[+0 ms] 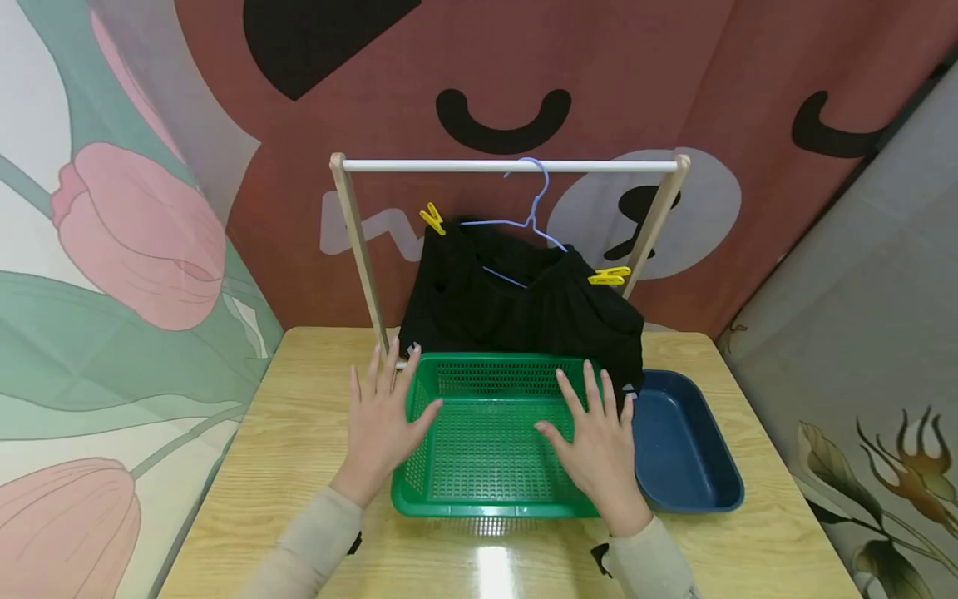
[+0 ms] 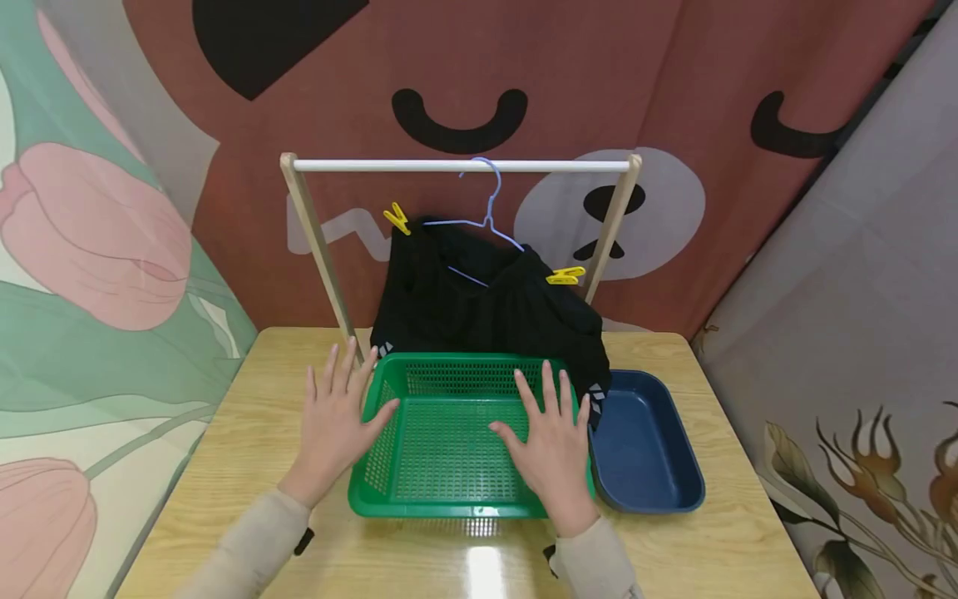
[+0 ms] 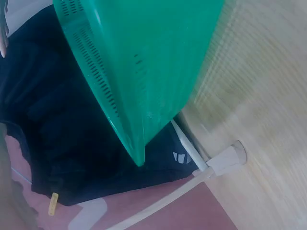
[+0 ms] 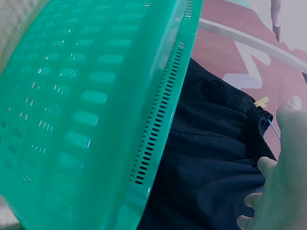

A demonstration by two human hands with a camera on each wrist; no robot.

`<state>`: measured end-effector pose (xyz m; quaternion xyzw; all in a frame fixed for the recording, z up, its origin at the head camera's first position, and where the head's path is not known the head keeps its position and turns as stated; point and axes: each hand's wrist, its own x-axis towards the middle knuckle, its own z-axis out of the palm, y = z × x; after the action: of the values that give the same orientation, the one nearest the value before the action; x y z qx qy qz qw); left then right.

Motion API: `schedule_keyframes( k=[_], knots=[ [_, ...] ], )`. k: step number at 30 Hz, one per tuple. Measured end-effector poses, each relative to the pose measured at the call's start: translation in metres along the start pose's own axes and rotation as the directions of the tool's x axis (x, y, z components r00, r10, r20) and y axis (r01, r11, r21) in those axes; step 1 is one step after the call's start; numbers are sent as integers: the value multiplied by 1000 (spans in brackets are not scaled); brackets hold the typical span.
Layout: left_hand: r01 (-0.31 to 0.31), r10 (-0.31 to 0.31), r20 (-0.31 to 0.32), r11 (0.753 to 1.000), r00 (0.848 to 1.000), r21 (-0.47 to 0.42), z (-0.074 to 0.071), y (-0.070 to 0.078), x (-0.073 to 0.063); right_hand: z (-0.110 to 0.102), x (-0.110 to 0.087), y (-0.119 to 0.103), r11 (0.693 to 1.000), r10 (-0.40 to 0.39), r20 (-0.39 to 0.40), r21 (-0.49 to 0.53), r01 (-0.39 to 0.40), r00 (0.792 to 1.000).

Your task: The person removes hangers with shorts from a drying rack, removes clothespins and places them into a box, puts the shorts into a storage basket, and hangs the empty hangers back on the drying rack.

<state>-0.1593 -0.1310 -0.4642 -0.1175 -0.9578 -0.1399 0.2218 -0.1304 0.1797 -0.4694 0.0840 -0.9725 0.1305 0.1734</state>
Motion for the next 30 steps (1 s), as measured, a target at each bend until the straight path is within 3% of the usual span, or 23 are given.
schedule_keyframes(
  k=[6, 13, 19, 25, 30],
  knots=[
    [44, -42, 21, 996, 999, -84, -2, -6, 15, 3, -1, 0, 1000, 2, -1, 8, -2, 1000],
    [99, -92, 37, 965, 995, -241, -4, -17, 30, 5, -4, -2, 1000, -8, 7, 3, 8, 1000],
    [129, -135, 9, 923, 991, -362, -7, -34, 45, 5, -6, -3, 1000, -16, 4, 10, 16, 1000],
    [154, -178, -17, 891, 984, -426, -10, -49, 59, 6, -9, -4, 1000, -9, 23, 23, 9, 1000],
    [190, -240, -35, 841, 970, -506, -16, -56, 74, 8, -12, -5, 999, -9, 31, 34, 8, 999]
  ],
)
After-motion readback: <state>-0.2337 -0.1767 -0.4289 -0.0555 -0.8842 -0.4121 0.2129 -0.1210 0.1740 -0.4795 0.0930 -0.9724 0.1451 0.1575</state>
